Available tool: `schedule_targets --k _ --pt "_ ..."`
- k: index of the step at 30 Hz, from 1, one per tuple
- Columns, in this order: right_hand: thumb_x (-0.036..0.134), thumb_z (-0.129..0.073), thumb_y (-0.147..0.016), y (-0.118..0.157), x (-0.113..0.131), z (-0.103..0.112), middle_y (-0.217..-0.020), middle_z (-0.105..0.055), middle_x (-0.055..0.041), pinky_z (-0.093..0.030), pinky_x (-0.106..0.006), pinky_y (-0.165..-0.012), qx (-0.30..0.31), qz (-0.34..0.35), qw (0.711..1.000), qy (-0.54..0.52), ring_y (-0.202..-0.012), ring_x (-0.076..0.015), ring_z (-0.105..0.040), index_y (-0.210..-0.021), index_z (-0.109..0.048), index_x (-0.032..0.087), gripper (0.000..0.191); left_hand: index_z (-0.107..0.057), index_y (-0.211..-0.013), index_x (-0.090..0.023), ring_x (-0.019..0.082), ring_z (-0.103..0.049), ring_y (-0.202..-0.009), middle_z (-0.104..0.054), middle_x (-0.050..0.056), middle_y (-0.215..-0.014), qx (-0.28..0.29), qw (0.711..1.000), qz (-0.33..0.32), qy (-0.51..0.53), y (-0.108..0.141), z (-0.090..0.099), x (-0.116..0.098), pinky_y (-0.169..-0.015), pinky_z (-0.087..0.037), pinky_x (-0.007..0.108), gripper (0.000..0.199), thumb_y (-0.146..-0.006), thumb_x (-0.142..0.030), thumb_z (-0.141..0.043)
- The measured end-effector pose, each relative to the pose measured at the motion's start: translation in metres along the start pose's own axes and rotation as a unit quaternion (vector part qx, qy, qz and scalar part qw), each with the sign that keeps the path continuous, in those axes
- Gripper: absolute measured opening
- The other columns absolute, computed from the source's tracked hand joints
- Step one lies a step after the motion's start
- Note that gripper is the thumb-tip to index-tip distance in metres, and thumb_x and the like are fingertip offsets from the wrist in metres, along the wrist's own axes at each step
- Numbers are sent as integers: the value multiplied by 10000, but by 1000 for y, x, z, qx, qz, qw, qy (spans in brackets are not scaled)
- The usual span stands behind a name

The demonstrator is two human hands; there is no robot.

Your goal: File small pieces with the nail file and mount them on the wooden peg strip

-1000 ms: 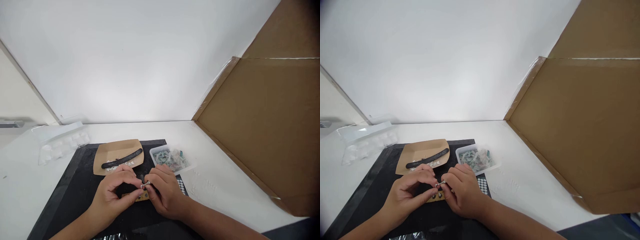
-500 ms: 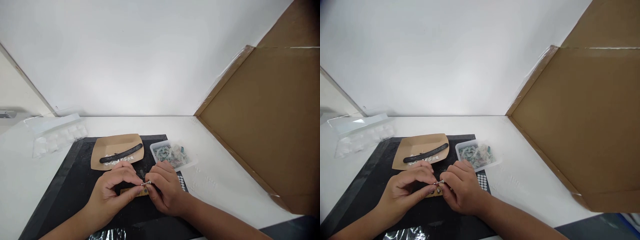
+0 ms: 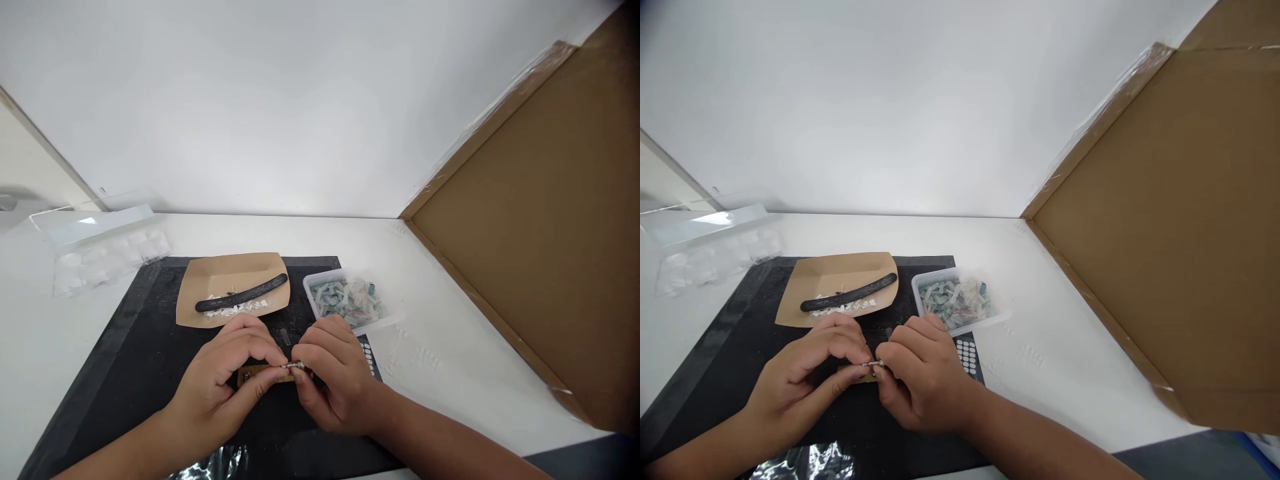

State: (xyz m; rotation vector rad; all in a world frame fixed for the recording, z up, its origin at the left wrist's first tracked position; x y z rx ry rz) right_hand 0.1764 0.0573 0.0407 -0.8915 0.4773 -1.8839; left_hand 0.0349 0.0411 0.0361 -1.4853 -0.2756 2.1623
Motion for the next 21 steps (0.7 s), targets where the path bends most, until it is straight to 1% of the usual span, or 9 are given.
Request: schedule_targets --k 3,7,11,15,18,21 --pt "160 -571 -893 1 -1 0 -710 -534 6 -287 -351 -674 -2 0 1000 -6 -670 -159 -441 -883 -549 196 44 -680 -1016 -219 166 -601 -948 -702 13 -915 12 1000 5 -14 0 -1 2 -881 -512 306 137 -972 -93 -648" --pt "189 -611 -884 0 -2 1 -706 -544 19 -288 -350 -669 0 -3 1000 -21 -654 -148 -457 -877 -549 201 64 -689 -1015 -224 154 -604 -927 -700 2 -907 20 1000 8 -18 -1 -1 3 -887 -497 298 127 -976 -108 -655" --pt "217 -603 -879 -3 -4 3 -697 -549 22 -287 -349 -662 4 -17 999 -50 -628 -143 -479 -872 -552 202 54 -708 -1029 -228 143 -620 -908 -705 -3 -905 13 1000 10 -7 -2 0 2 -880 -499 289 117 -975 -129 -675" --pt "229 -625 -870 -4 -6 5 -677 -555 41 -293 -339 -654 -2 -27 997 -68 -599 -130 -495 -951 -582 198 96 -712 -1017 -230 139 -633 -885 -709 -6 -893 -3 1000 9 -7 -2 1 1 -860 -504 283 97 -971 -147 -691" --pt "225 -640 -861 -5 -6 7 -651 -550 57 -297 -331 -646 -8 -25 996 -80 -572 -117 -497 -970 -590 200 123 -717 -1008 -228 139 -641 -873 -709 -4 -878 -11 1000 8 -12 -3 2 0 -847 -510 280 88 -969 -152 -696" --pt "276 -615 -852 -6 -6 6 -660 -550 48 -301 -335 -644 3 -18 996 -85 -580 -126 -500 -960 -593 202 133 -726 -1011 -218 147 -650 -873 -713 10 -876 -11 1000 2 -10 -3 2 -3 -831 -523 280 82 -962 -156 -703"
Point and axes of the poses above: each hand's wrist, its own y-axis away from the middle knuckle, its own z-axis out of the back of the hand, x = y × z, the point moved 8 cm from there along -y, towards the middle knuckle
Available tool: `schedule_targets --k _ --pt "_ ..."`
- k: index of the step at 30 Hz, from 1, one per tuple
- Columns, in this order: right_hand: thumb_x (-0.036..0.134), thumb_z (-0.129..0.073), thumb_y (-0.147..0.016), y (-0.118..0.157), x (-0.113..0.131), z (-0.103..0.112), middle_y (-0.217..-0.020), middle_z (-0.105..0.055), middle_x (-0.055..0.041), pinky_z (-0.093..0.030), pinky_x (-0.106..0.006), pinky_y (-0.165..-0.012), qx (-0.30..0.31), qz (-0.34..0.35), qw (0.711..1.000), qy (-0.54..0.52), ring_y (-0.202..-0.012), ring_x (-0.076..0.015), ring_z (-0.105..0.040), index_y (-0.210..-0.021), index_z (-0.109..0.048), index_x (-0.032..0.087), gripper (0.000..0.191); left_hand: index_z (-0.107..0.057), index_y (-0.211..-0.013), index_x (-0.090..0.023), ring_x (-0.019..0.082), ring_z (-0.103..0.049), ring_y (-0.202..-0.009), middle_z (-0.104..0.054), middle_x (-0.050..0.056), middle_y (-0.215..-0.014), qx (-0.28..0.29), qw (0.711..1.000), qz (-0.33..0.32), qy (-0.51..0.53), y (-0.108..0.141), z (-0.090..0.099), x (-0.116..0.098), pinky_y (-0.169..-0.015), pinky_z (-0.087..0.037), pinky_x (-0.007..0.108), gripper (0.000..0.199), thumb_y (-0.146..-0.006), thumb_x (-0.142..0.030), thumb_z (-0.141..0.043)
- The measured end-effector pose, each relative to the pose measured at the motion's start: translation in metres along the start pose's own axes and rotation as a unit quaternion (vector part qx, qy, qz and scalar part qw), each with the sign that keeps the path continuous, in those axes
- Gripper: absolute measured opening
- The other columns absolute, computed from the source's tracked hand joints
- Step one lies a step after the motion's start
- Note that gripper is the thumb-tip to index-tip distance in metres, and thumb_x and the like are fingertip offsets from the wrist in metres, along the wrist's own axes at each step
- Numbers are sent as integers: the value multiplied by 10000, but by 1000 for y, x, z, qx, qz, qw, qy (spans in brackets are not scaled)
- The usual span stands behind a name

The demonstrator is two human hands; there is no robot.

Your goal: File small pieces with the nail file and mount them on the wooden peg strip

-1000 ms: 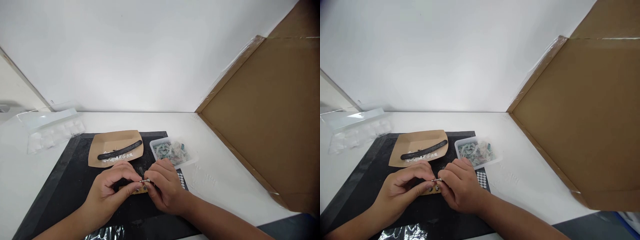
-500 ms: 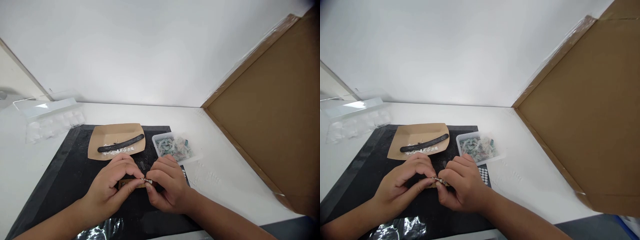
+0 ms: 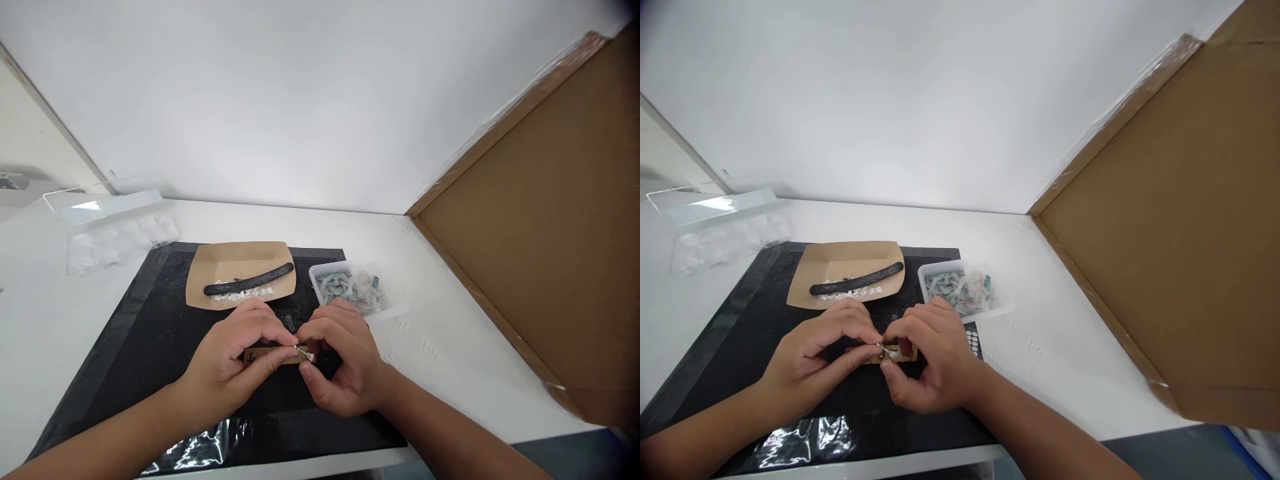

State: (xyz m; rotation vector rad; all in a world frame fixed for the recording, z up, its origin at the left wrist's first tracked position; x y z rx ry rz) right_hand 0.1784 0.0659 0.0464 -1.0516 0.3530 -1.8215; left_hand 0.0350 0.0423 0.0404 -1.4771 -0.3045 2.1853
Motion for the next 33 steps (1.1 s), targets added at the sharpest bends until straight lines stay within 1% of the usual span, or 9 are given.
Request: schedule_targets --k 5,7,9,12,15,21,25,30,33 --pt "366 -605 -876 1 0 -2 -660 -533 58 -311 -335 -640 8 19 1000 6 -577 -125 -503 -984 -589 205 195 -728 -1020 -207 127 -675 -807 -729 13 -884 9 1000 17 7 1 -2 0 -753 -530 240 80 -969 -156 -693" --pt "377 -612 -886 1 0 -3 -662 -535 60 -314 -335 -644 8 20 1000 11 -575 -123 -507 -997 -587 201 209 -727 -1006 -201 120 -678 -785 -731 12 -881 10 1000 24 4 1 -2 1 -734 -528 229 65 -969 -162 -691" --pt "356 -601 -893 2 1 -3 -664 -545 58 -316 -336 -648 10 19 1000 9 -577 -125 -508 -1002 -587 200 191 -725 -994 -196 116 -672 -770 -728 11 -870 7 1000 24 -1 1 -1 1 -720 -522 223 53 -967 -165 -691" --pt "230 -577 -900 2 1 -2 -662 -550 56 -317 -333 -654 8 13 1000 17 -584 -122 -501 -991 -591 202 96 -721 -991 -190 105 -636 -734 -710 9 -849 5 1000 16 -9 2 -1 0 -676 -501 210 61 -965 -152 -681" --pt "132 -557 -894 2 -1 -2 -660 -537 50 -305 -328 -650 8 5 999 34 -593 -123 -491 -939 -582 203 88 -715 -1006 -186 105 -604 -719 -683 13 -839 7 1000 6 -5 5 -3 0 -652 -489 209 73 -963 -146 -672" --pt "113 -564 -845 2 0 -4 -654 -508 51 -289 -322 -633 -3 24 998 54 -586 -121 -458 -846 -542 211 101 -704 -1038 -186 112 -602 -725 -673 28 -853 17 1000 10 0 6 -8 3 -652 -495 221 94 -962 -148 -663" --pt "109 -547 -825 2 0 -2 -635 -483 54 -280 -324 -622 -25 29 997 64 -575 -120 -430 -807 -543 215 108 -712 -1083 -177 124 -615 -727 -680 52 -873 26 1000 -2 15 4 -10 -1 -657 -512 240 146 -944 -149 -679" --pt "129 -553 -829 3 -1 -3 -631 -463 52 -275 -324 -623 -37 16 997 66 -569 -120 -414 -777 -533 213 101 -729 -1086 -180 130 -616 -724 -682 48 -843 6 1000 -17 5 3 -8 -3 -654 -503 244 179 -951 -115 -631" --pt "121 -547 -827 2 1 -4 -632 -479 45 -276 -324 -626 -46 9 996 73 -572 -121 -425 -757 -518 210 117 -731 -1068 -179 128 -616 -726 -686 48 -848 1 1000 -8 3 4 -8 -1 -643 -495 235 169 -952 -117 -625"
Point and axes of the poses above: each hand's wrist, its own y-axis away from the middle knuckle, its own z-axis out of the back of the hand, x = y × z, the point moved 8 cm from there along -y, towards the middle knuckle
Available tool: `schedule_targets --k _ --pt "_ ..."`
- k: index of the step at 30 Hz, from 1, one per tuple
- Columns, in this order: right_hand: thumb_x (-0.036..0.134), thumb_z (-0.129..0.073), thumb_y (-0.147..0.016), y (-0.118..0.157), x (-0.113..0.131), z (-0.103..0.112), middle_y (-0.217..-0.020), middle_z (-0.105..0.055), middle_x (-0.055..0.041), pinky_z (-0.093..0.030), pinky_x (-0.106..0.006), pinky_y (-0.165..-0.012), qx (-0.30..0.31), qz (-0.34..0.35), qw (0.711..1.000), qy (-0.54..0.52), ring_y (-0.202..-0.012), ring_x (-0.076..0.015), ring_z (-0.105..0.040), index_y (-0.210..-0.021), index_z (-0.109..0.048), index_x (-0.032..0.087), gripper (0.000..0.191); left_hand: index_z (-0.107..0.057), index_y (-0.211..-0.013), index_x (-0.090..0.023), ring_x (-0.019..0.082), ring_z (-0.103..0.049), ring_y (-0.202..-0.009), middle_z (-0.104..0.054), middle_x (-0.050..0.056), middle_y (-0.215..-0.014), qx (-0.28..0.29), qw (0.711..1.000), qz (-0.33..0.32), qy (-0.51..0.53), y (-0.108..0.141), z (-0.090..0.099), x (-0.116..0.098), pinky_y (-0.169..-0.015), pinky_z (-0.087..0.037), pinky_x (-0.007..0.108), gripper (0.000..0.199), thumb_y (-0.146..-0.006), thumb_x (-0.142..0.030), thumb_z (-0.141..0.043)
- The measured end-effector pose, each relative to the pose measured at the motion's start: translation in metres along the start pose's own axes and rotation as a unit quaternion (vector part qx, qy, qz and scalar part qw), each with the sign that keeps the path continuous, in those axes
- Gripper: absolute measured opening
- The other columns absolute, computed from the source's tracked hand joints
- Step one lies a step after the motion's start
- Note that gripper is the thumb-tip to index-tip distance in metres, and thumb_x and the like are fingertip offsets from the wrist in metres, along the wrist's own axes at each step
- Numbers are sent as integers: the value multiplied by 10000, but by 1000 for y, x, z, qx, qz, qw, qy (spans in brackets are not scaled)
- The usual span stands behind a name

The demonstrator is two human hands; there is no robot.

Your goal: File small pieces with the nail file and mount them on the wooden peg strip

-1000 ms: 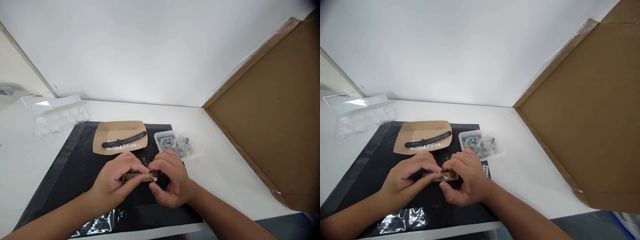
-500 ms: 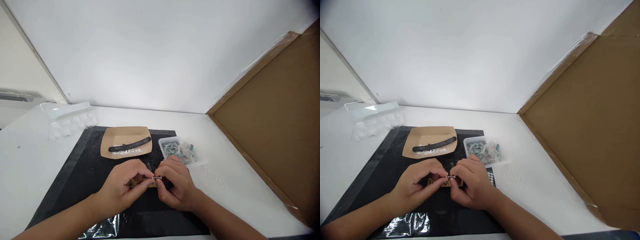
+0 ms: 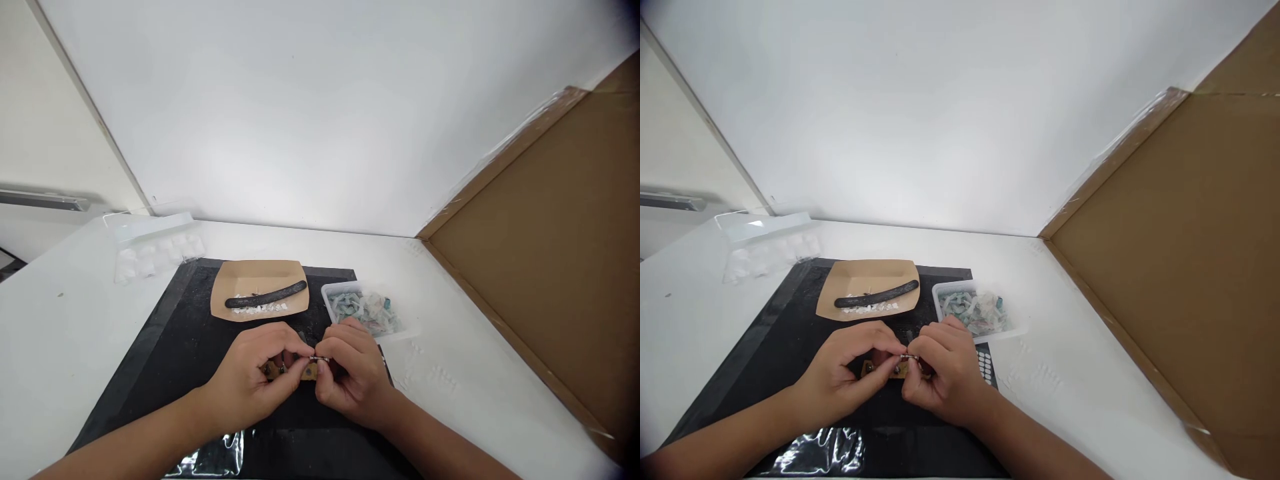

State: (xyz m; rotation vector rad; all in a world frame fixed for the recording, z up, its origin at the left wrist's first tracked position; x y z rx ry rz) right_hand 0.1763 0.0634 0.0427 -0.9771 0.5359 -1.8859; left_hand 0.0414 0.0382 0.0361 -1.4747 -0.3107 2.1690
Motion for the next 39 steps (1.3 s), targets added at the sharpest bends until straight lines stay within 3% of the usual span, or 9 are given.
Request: schedule_targets --k 15,23,39 --pt "109 -566 -857 -2 9 0 -592 -449 48 -252 -332 -625 -22 -10 998 53 -557 -118 -394 -699 -502 205 196 -747 -993 -164 117 -600 -663 -677 42 -805 -25 999 38 -10 4 -1 8 -586 -479 217 141 -916 -128 -635" --pt "103 -582 -849 -2 9 -2 -599 -397 58 -248 -328 -619 -10 -12 998 61 -565 -112 -369 -690 -473 202 217 -730 -985 -149 136 -623 -712 -680 59 -819 -55 997 -24 -53 2 3 -3 -640 -500 247 132 -890 -92 -658" --pt "108 -592 -877 0 8 -4 -602 -409 56 -239 -335 -630 5 -12 997 71 -566 -113 -384 -692 -489 198 230 -715 -982 -153 164 -646 -759 -691 77 -868 -75 989 -52 -112 6 7 -6 -686 -533 285 142 -860 -84 -690"
Point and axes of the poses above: each hand's wrist, its own y-axis away from the middle knuckle, its own z-axis out of the back of the hand, x = y × z, the point moved 8 cm from there along -y, towards the middle knuckle
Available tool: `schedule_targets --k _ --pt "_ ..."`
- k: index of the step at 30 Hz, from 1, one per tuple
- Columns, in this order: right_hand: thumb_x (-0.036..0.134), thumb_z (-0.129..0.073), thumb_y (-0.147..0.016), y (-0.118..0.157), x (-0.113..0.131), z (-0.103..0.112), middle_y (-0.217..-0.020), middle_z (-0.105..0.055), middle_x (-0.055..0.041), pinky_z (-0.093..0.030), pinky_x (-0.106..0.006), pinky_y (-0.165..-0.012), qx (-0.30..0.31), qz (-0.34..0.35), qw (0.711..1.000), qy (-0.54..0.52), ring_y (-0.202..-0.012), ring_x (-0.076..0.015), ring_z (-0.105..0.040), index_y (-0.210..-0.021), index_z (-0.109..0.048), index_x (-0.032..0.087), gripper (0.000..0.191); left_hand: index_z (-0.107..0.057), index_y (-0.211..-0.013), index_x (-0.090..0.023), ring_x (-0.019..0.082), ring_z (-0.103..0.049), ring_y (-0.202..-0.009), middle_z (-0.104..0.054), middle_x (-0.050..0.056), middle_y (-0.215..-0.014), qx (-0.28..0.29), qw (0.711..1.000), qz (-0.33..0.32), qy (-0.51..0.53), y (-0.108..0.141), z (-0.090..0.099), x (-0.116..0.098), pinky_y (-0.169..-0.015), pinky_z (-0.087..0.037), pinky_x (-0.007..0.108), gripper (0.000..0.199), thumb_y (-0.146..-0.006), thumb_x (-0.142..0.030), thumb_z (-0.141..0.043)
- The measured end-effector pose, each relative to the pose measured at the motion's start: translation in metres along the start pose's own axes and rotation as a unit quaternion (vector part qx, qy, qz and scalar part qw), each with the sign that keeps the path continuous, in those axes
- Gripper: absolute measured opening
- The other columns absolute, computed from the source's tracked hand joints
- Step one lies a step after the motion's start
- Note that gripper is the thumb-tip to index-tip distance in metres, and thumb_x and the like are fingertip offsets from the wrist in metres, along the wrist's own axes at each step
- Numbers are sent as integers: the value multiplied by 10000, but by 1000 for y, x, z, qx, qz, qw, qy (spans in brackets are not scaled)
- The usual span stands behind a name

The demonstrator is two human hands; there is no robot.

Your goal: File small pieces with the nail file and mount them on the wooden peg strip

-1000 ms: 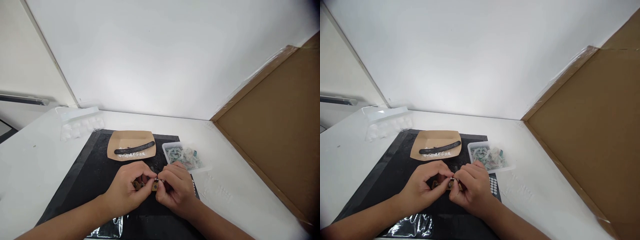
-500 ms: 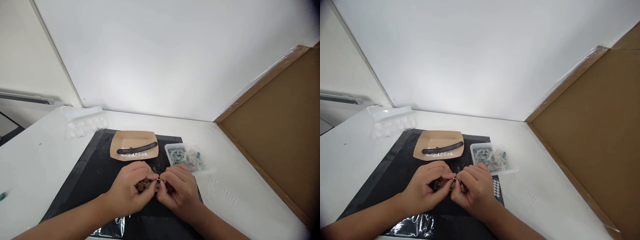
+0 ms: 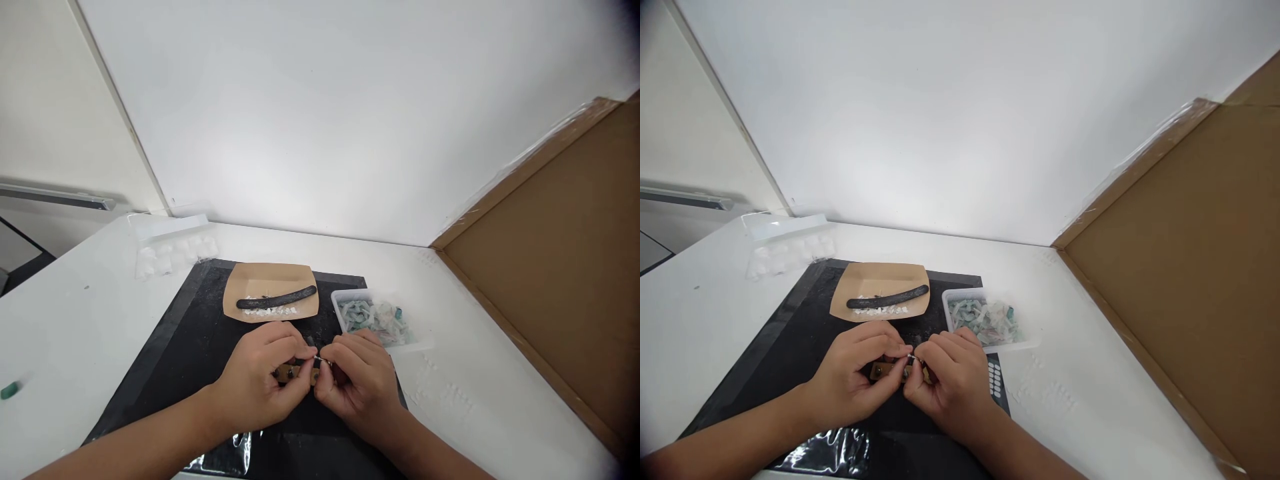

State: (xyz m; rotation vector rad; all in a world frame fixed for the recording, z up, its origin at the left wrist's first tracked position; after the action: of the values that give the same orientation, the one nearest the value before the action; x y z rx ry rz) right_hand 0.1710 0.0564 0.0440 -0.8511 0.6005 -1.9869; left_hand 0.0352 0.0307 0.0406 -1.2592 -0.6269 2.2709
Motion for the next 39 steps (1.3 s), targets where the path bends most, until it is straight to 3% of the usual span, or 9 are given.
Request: schedule_targets --k 8,18,29,39 --pt "120 -612 -900 1 0 0 -601 -420 55 -244 -328 -627 -1 8 1000 12 -566 -115 -381 -711 -508 199 229 -696 -956 -157 148 -637 -755 -674 61 -868 -16 999 -15 -24 2 2 0 -678 -525 264 128 -860 -73 -697" --pt "126 -626 -922 -1 10 1 -640 -563 30 -274 -342 -649 11 71 996 46 -594 -138 -452 -839 -591 193 112 -682 -909 -153 129 -603 -706 -647 49 -826 -24 999 -30 -28 0 5 -4 -630 -500 241 155 -812 -34 -702" --pt "120 -631 -893 0 12 1 -628 -529 38 -257 -341 -637 9 78 996 42 -592 -132 -417 -787 -558 199 151 -623 -820 -161 91 -528 -600 -580 12 -758 -10 999 20 24 0 0 1 -534 -424 212 147 -798 -25 -675" --pt "138 -597 -914 1 11 -1 -631 -508 28 -253 -348 -640 23 75 996 49 -606 -139 -411 -750 -557 193 178 -667 -832 -166 94 -542 -593 -588 1 -714 -2 999 20 34 0 0 0 -531 -435 207 167 -778 -8 -666"
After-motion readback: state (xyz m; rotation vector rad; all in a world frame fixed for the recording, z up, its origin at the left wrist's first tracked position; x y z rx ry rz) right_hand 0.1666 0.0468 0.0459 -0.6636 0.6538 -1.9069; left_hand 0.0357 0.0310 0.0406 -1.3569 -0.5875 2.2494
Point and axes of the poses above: each hand's wrist, its own y-axis away from the middle knuckle, its own z-axis out of the back of the hand, x = y × z, the point moved 8 cm from there along -y, towards the middle knuckle
